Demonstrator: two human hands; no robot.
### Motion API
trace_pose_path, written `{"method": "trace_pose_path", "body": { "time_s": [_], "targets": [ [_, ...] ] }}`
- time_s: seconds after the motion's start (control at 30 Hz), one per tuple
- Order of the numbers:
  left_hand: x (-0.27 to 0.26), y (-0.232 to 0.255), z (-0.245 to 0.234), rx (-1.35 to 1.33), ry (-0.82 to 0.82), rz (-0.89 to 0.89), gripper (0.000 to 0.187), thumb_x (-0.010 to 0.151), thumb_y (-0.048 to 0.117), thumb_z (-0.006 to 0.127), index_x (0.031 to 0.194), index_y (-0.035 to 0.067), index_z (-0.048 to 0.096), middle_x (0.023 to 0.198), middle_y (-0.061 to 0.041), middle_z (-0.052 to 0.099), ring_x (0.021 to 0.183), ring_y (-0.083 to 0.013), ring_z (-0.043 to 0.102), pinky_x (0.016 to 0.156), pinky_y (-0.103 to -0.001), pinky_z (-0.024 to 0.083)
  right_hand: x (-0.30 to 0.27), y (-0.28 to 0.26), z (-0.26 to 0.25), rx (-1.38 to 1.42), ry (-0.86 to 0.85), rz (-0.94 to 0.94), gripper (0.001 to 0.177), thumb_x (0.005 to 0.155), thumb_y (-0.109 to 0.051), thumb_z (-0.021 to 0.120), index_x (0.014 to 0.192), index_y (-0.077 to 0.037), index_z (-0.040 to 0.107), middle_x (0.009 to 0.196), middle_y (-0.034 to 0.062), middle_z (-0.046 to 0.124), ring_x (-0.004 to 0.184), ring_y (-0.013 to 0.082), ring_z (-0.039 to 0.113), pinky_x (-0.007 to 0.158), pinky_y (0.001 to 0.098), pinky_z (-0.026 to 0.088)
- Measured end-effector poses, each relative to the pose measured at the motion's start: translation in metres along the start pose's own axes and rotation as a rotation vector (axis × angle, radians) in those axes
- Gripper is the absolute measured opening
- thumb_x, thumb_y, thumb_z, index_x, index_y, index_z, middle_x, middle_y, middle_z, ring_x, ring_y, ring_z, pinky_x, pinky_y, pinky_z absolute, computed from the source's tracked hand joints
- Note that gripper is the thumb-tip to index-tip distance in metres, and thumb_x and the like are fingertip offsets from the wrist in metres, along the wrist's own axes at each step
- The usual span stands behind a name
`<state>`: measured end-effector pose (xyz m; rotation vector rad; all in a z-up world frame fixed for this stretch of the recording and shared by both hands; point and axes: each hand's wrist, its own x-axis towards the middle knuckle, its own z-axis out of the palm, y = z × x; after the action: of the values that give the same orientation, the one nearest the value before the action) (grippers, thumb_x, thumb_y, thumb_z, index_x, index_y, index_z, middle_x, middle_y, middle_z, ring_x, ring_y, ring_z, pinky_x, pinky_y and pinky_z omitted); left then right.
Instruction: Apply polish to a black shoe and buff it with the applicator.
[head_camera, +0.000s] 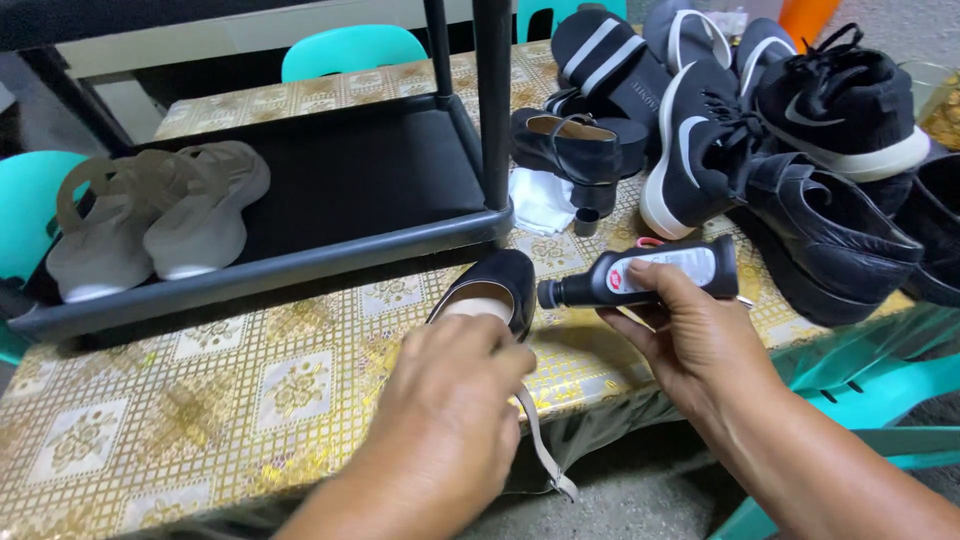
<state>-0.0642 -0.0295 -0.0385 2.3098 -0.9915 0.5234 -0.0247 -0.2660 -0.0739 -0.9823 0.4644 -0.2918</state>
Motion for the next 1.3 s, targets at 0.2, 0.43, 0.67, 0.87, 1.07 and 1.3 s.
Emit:
{"method": "trace_pose_path", "body": {
  "time_s": [0.2, 0.43, 0.67, 0.87, 1.07, 1.3],
  "targets": [
    [0.005, 0.007, 0.004, 0.155, -0.179, -0.147, 0.036, 0.076, 0.0, 0.067, 0.113, -0.001, 0.069, 0.108, -0.017, 0.064, 0.112, -0.0316, 0.058, 0.101, -0.049, 0.039, 0.014, 0.009, 0.013, -0.135, -0.18, -0.121, 0.023, 0.082, -0.005, 0.076, 0.1, -0.008, 0.063, 0.095, 0.006, 0.072, 0.091, 0.0202, 0.072, 0.082, 0.0401, 0.063],
    [0.005, 0.0, -0.018, 0.151, -0.059, -0.333, 0.039, 0.077, 0.006, 0.069, 0.116, 0.002, 0.069, 0.116, -0.016, 0.068, 0.114, -0.031, 0.059, 0.106, -0.05, 0.034, 0.003, 0.017, 0.0, -0.248, -0.264, -0.121, 0.021, 0.081, -0.006, 0.077, 0.099, 0.0, 0.069, 0.093, 0.0107, 0.075, 0.087, 0.0249, 0.073, 0.08, 0.0399, 0.06],
    [-0.003, 0.005, 0.019, 0.233, -0.002, 0.001, 0.035, 0.073, 0.003, 0.065, 0.107, 0.002, 0.072, 0.121, -0.022, 0.064, 0.126, -0.0389, 0.053, 0.11, -0.054, 0.033, -0.017, 0.002, -0.011, -0.145, -0.169, -0.022, 0.025, 0.079, -0.005, 0.074, 0.103, -0.007, 0.064, 0.095, 0.0058, 0.072, 0.091, 0.0209, 0.072, 0.079, 0.0417, 0.063],
    [0.009, 0.001, 0.051, 0.382, -0.061, 0.152, 0.02, 0.072, 0.011, 0.066, 0.091, 0.005, 0.071, 0.129, -0.026, 0.06, 0.135, -0.0442, 0.046, 0.114, -0.058, 0.029, 0.016, -0.005, -0.035, 0.081, 0.069, 0.161, 0.021, 0.087, -0.01, 0.074, 0.105, -0.006, 0.064, 0.105, 0.0069, 0.069, 0.098, 0.0218, 0.072, 0.086, 0.0412, 0.059],
    [0.036, 0.016, 0.035, 0.291, -0.105, -0.098, 0.024, 0.083, 0.01, 0.057, 0.101, -0.001, 0.068, 0.121, -0.022, 0.061, 0.129, -0.0363, 0.047, 0.112, -0.054, 0.025, 0.05, -0.003, -0.056, 0.294, 0.146, 0.435, 0.025, 0.094, -0.022, 0.064, 0.112, -0.005, 0.061, 0.111, 0.0157, 0.066, 0.099, 0.0288, 0.069, 0.08, 0.0413, 0.061],
    [0.057, -0.009, 0.018, 0.21, -0.023, -0.514, 0.029, 0.091, 0.025, 0.058, 0.104, 0.004, 0.073, 0.112, -0.014, 0.066, 0.116, -0.0309, 0.054, 0.103, -0.05, 0.031, 0.077, -0.03, -0.052, 0.359, 0.15, 0.664, 0.042, 0.1, -0.024, 0.063, 0.124, 0.01, 0.056, 0.121, 0.0395, 0.046, 0.094, 0.04, 0.068, 0.079, 0.0303, 0.06]
  ]
}}
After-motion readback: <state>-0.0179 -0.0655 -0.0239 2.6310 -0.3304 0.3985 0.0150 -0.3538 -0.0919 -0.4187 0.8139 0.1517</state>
